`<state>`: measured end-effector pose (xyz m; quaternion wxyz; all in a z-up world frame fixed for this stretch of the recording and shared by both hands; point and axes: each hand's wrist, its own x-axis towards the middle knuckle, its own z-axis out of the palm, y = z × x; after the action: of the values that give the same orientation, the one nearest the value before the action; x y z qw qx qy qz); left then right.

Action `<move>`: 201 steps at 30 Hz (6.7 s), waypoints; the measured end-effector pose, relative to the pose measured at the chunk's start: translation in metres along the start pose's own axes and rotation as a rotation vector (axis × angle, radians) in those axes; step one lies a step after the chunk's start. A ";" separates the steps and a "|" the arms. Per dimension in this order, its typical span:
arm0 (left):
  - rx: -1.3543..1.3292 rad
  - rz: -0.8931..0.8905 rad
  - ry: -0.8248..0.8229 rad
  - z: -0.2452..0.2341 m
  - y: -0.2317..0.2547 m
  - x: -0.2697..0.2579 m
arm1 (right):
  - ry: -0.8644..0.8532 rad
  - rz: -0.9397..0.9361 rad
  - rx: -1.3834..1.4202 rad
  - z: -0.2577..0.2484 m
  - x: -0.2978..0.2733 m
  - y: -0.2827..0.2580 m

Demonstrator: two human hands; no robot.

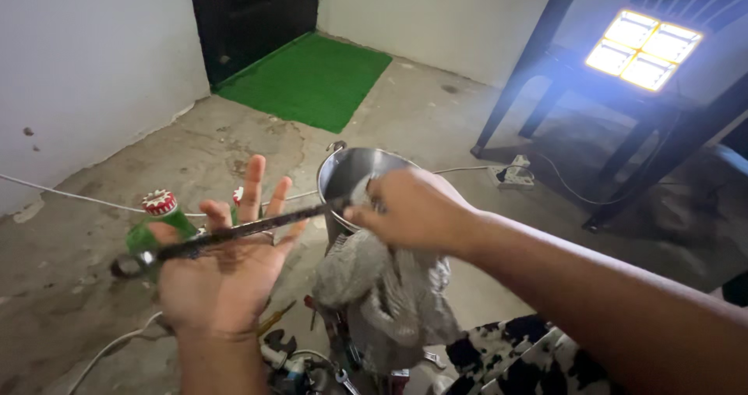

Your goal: The person wipes several metal wrenches and a metal rod with a cloth, then places them back on the floor near plastic containers.

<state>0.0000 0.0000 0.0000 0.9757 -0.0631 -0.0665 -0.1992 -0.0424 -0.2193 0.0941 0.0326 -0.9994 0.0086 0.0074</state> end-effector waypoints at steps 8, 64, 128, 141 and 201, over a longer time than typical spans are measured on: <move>-0.205 -0.008 0.013 -0.012 -0.010 0.002 | -0.048 0.259 1.841 0.001 0.003 -0.020; 0.414 0.118 -0.186 -0.055 -0.057 0.040 | -0.069 -0.110 0.800 0.036 -0.015 -0.056; 0.800 0.525 0.363 0.068 -0.075 0.002 | 0.432 -0.402 0.259 0.002 -0.018 -0.032; 0.758 0.655 0.256 0.067 -0.035 -0.004 | 0.090 -0.242 0.191 0.008 -0.012 -0.019; 0.694 0.628 0.337 0.019 -0.026 0.002 | -0.044 -0.001 0.434 -0.019 -0.014 -0.058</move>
<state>-0.0109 -0.0216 0.0214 0.9491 0.2817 0.0520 0.1306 -0.0553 -0.1628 0.1168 0.2470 -0.9686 0.0088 0.0274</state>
